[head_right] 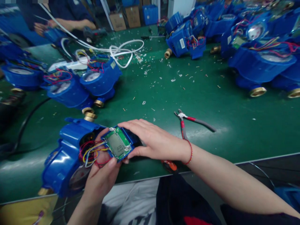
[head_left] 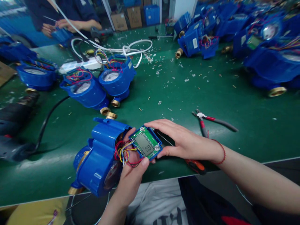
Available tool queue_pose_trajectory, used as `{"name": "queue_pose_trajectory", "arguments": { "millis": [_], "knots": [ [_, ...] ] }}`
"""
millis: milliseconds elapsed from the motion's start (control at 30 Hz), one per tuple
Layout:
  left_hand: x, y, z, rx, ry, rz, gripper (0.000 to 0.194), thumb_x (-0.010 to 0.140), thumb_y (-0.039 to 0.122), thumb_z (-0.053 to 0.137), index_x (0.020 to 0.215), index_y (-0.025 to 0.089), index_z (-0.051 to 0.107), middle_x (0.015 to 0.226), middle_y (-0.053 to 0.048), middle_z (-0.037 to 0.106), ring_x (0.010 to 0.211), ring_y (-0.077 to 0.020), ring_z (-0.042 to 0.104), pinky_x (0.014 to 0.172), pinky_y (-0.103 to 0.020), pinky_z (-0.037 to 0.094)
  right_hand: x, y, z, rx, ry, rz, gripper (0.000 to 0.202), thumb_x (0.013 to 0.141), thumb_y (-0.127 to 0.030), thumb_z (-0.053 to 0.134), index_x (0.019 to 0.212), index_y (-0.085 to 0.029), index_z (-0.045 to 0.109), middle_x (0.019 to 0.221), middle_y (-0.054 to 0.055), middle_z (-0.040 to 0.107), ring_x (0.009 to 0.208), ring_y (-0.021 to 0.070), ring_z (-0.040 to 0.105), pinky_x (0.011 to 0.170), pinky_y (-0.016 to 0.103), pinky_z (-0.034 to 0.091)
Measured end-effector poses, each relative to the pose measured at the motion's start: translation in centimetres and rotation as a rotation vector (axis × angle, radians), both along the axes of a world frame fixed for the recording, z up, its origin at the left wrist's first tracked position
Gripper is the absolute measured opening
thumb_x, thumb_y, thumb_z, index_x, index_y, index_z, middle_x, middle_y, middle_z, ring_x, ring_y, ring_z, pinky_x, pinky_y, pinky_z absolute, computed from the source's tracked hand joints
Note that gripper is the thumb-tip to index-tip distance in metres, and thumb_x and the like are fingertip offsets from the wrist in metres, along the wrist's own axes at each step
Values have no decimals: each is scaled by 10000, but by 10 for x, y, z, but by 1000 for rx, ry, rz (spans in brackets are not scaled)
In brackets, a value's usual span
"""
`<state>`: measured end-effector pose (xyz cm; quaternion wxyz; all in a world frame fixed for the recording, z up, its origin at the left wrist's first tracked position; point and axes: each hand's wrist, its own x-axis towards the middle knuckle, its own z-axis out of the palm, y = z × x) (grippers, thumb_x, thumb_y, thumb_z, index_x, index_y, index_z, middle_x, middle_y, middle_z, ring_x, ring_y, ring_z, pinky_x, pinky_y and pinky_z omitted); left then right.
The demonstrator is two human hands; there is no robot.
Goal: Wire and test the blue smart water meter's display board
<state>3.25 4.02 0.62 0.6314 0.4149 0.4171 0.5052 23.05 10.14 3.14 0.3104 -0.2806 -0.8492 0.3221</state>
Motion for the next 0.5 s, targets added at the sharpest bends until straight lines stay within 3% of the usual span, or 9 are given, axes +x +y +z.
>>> {"name": "queue_pose_trajectory", "arguments": {
  "millis": [233,500],
  "knots": [
    [4,0,3,-18,-146,25,605,900,364,636,1438,331,362,1133,-60,674,1017,-232,659,913,-397,545,0,4,-1,-28,17,16,647,909,-396,614,1431,-101,370,1425,148,484,1319,207,439,1095,352,356],
    [-4,0,-8,33,116,54,498,896,400,634,1346,258,474,1148,-80,680,1070,-244,655,1021,-444,486,-3,6,-8,-14,45,40,592,959,-282,547,1494,-154,331,1491,112,434,1380,163,383,1120,321,319]
  ]
}}
